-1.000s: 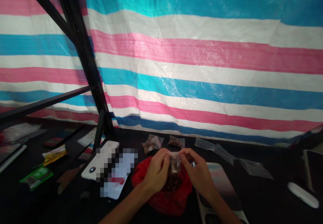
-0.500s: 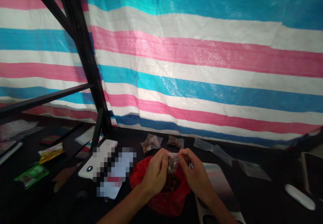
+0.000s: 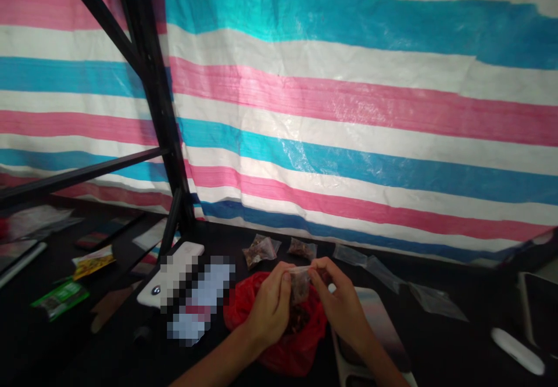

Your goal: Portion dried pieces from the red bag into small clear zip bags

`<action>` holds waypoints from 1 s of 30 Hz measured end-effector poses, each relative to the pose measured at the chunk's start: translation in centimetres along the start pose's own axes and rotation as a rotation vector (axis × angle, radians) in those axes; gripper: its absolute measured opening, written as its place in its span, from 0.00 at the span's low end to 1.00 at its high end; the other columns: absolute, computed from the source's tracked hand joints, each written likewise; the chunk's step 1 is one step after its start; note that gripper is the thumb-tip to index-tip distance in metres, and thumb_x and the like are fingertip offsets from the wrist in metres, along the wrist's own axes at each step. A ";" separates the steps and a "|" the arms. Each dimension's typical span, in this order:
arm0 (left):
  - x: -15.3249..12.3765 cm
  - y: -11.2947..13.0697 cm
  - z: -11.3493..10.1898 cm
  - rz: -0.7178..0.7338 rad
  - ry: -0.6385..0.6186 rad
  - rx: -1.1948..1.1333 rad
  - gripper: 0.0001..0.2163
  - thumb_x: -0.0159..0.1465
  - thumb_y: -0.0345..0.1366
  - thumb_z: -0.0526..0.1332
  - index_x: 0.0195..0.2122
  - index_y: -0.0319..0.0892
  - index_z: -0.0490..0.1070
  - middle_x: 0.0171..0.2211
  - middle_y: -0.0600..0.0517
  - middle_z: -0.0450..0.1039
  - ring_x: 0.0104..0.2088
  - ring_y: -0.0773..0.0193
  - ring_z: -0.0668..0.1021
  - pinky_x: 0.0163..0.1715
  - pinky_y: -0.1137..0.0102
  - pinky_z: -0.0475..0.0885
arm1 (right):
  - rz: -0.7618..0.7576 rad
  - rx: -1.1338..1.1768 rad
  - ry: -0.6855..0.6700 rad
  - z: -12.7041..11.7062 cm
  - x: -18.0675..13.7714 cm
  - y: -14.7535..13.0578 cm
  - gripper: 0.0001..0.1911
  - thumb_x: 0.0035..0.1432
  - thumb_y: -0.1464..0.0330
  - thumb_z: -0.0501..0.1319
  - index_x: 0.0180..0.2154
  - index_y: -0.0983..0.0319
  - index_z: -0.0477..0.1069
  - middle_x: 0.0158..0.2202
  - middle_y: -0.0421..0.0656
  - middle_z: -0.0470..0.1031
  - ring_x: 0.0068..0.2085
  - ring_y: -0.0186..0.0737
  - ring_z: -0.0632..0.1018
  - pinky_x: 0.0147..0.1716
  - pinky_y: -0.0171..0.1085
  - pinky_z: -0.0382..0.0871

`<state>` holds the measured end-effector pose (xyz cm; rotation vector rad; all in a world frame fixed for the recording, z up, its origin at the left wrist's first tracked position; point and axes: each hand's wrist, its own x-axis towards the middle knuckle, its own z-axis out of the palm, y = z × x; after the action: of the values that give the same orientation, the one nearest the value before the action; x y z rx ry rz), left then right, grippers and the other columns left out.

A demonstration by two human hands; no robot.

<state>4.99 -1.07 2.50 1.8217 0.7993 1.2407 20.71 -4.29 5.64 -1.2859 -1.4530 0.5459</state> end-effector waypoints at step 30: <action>-0.4 0.1 -0.3 0.273 0.028 0.131 0.12 0.75 0.33 0.47 0.42 0.42 0.70 0.37 0.49 0.73 0.38 0.64 0.76 0.40 0.71 0.70 | -0.215 -0.052 -0.066 0.0 -0.7 -0.7 0.08 0.68 0.68 0.57 0.33 0.58 0.68 0.32 0.38 0.67 0.32 0.35 0.69 0.32 0.34 0.63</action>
<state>4.56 -1.34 2.48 2.0769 0.6756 1.4157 20.33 -5.18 5.98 -1.1432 -1.6466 0.4125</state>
